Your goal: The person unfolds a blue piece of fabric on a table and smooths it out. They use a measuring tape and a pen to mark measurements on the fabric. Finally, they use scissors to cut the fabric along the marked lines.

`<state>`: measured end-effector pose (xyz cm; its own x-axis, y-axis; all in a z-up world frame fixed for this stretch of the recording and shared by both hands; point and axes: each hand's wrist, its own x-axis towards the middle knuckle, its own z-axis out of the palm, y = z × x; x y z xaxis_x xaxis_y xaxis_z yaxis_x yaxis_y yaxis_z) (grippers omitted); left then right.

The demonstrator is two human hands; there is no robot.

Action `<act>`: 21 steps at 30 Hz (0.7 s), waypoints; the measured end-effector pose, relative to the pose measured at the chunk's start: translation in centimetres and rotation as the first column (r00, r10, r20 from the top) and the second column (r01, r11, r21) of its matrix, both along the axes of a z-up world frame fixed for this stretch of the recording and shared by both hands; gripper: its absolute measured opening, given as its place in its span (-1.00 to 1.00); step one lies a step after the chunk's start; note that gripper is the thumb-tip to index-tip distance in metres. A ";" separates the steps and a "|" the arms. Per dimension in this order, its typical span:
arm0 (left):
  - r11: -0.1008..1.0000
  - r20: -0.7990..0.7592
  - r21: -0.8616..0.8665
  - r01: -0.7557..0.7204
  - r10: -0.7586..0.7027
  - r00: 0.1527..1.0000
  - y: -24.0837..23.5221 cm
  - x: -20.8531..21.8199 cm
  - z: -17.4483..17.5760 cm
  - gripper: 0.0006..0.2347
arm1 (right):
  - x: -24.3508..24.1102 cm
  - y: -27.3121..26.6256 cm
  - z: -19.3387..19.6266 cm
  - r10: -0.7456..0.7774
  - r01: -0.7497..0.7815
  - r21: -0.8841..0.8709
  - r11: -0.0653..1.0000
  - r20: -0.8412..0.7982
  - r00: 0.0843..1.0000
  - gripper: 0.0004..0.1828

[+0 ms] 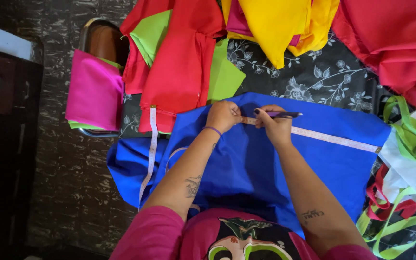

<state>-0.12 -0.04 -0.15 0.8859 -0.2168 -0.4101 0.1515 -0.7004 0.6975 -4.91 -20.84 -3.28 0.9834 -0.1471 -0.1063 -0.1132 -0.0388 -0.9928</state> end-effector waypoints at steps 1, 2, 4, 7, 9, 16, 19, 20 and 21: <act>1.000 -0.001 0.016 0.003 -0.003 1.000 0.0 -0.1 -0.1 -0.85 | -0.3 -0.6 -0.5 -0.038 0.041 0.106 0.994 -0.026 0.999 -0.82; 0.999 0.000 0.032 0.006 -0.006 1.000 -0.1 -0.1 -0.1 -0.86 | -0.5 -1.2 -0.8 -0.074 0.083 0.210 0.974 -0.053 0.996 -0.80; 0.998 0.036 0.055 0.014 -0.016 0.999 -0.2 -0.2 -1.3 -0.86 | -2.1 -2.9 2.6 -0.070 0.070 0.179 0.981 -0.005 0.998 -0.80; 0.998 0.099 0.061 0.026 -0.031 0.995 -0.6 -1.9 0.6 -0.87 | -4.5 -7.4 4.1 0.045 -0.011 -0.315 0.949 0.100 0.994 -0.73; 0.999 0.134 0.043 0.031 -0.037 0.990 -0.9 -4.4 3.6 -0.87 | -6.1 -10.1 4.3 0.170 -0.044 -0.711 0.702 0.107 0.980 -0.64; 0.890 0.322 -0.295 0.347 -0.249 0.913 -1.4 -15.3 11.5 -0.92 | -12.8 -9.6 7.6 0.559 -0.093 -0.834 0.543 0.278 0.781 -0.35; 0.840 0.294 -0.387 0.381 -0.279 0.914 -0.4 -18.8 13.6 -0.91 | -16.6 -10.6 4.8 0.542 -0.209 -0.790 0.576 0.177 0.822 -0.50; 0.824 0.258 -0.424 0.375 -0.286 0.923 0.0 -19.9 14.2 -0.92 | -18.2 -11.4 3.5 0.502 -0.296 -0.744 0.598 0.060 0.863 -0.53; 0.823 0.262 -0.422 0.380 -0.291 0.920 1.1 -20.9 13.8 -0.92 | -19.4 -13.0 2.9 0.498 -0.290 -0.745 0.601 0.064 0.865 -0.53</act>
<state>-21.06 1.03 13.62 0.7706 -0.6365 -0.0328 -0.1914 -0.2803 0.9406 -24.31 -33.81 -0.43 0.9369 0.3343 0.1018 0.3194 -0.7011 -0.6376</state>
